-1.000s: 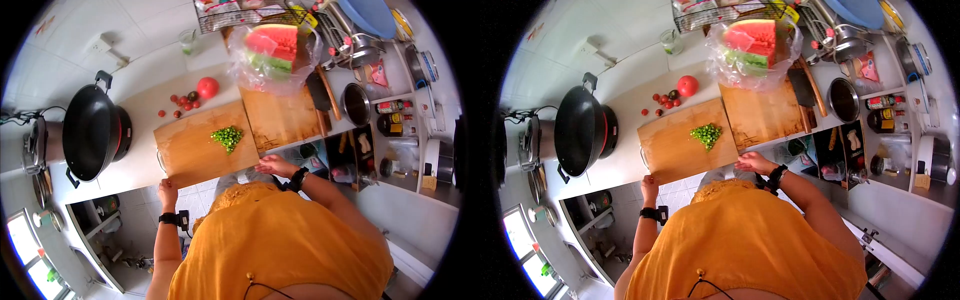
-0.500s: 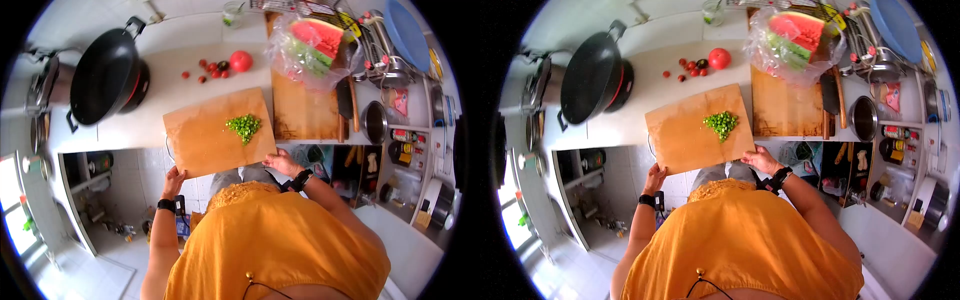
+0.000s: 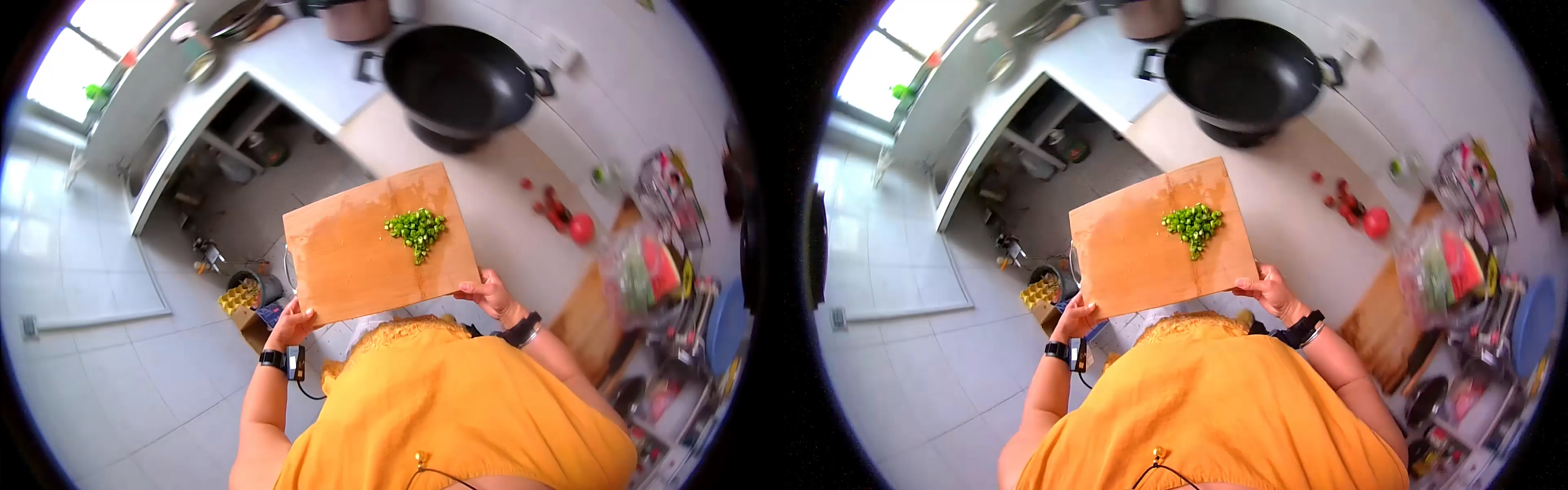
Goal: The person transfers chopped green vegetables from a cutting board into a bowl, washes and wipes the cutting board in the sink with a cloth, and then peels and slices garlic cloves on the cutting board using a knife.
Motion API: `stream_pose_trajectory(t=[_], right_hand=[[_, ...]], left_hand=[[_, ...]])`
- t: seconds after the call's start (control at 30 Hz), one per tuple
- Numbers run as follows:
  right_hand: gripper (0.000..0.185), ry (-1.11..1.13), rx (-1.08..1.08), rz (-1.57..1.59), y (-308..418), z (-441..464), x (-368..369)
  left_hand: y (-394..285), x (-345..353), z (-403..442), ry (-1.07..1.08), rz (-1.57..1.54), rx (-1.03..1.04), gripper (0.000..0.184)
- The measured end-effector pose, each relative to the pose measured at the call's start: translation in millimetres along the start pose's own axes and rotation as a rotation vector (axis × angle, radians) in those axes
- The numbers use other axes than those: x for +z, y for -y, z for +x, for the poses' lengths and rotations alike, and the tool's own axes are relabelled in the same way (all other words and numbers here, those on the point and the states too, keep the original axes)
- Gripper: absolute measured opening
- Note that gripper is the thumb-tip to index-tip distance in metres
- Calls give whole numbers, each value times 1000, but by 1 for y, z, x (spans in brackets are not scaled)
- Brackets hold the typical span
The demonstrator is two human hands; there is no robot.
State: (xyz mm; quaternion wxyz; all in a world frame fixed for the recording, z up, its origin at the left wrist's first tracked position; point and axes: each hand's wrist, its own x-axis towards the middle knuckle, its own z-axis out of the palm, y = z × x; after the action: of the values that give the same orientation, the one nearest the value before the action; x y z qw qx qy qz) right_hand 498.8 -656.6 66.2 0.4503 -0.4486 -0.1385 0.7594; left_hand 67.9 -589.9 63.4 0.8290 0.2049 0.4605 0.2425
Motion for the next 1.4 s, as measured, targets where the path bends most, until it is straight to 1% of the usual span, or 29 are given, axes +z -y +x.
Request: stream_pose_trajectory(t=[0.07, 0.1, 0.13, 0.17, 0.2, 0.23, 0.33, 0.4, 0.47, 0.5, 0.53, 0.63, 0.67, 0.73, 0.77, 0.8, 0.83, 0.87, 0.93, 1.0, 1.03, 1.07, 1.1, 1.13, 1.2, 1.23, 1.3, 1.37, 1.4], right_hand=[[32, 61, 18, -38, 20, 68, 54], [32, 96, 60, -38, 25, 102, 79], [33, 127, 98, -35, 31, 137, 105], [33, 121, 128, -13, 23, 171, 119], [33, 195, 128, -41, 25, 200, 139], [33, 262, 134, -76, 30, 230, 164], [31, 341, 144, -156, 60, 303, 240], [30, 413, 147, -192, 66, 350, 270], [30, 433, 140, -246, 81, 396, 311], [35, 480, 107, -319, 87, 421, 331], [35, 485, 113, -323, 95, 444, 349], [56, 598, 353, -219, 109, 522, 414], [56, 606, 366, -220, 111, 558, 422], [53, 582, 457, -203, 112, 643, 437], [50, 527, 403, -337, 115, 685, 453], [50, 549, 409, -347, 120, 727, 467], [45, 490, 407, -435, 124, 766, 480], [40, 362, 340, -594, 149, 763, 531], [35, 194, 293, -656, 165, 850, 579], [34, 40, 267, -681, 171, 914, 614], [36, -4, 240, -683, 173, 936, 627], [38, -51, 217, -685, 175, 952, 637], [43, -108, 174, -618, 183, 927, 618], [52, -126, 122, -582, 187, 931, 621], [58, -237, 104, -467, 192, 947, 637], [60, -336, 159, -352, 196, 951, 638], [48, -346, 50, -258, 194, 956, 627], [43, -410, -37, -227, 193, 974, 619], [43, -420, -31, -220, 188, 967, 615]], left_hand=[[-40, -61, -2, 45, -190, 14, 57], [-63, -84, -1, 45, -187, 30, 66], [-86, -105, 1, 40, -193, 45, 66], [-100, -123, 1, -35, -246, 68, 68], [-117, -136, -3, -95, -300, 126, 70], [-140, -153, -5, -167, -272, 104, 77], [-202, -180, -16, -164, -259, 173, 80], [-227, -193, -21, -203, -314, 153, 79], [-251, -209, -17, -272, -343, 284, 77], [-264, -220, -14, -277, -347, 291, 77], [-274, -229, -9, -311, -382, 349, 76], [-310, -274, 3, -382, -459, 473, 74], [-320, -284, 11, -430, -491, 531, 73], [-347, -305, 25, -456, -497, 558, 71], [-364, -319, 33, -458, -490, 602, 69], [-379, -329, 43, -473, -495, 621, 69], [-392, -335, 49, -507, -502, 649, 70], [-409, -362, 30, -433, -555, 693, 70], [-455, -392, 44, -444, -612, 738, 71], [-471, -429, 46, -600, -662, 785, 72], [-474, -442, 44, -608, -704, 806, 72], [-476, -449, 37, -603, -712, 810, 72], [-459, -422, 22, -579, -734, 804, 71], [-459, -415, 17, -566, -761, 819, 71], [-471, -421, 10, -594, -750, 835, 73], [-471, -424, 10, -576, -736, 829, 73], [-470, -430, 13, -557, -718, 824, 73], [-473, -430, 22, -585, -739, 848, 72], [-475, -433, 21, -587, -734, 836, 72]])
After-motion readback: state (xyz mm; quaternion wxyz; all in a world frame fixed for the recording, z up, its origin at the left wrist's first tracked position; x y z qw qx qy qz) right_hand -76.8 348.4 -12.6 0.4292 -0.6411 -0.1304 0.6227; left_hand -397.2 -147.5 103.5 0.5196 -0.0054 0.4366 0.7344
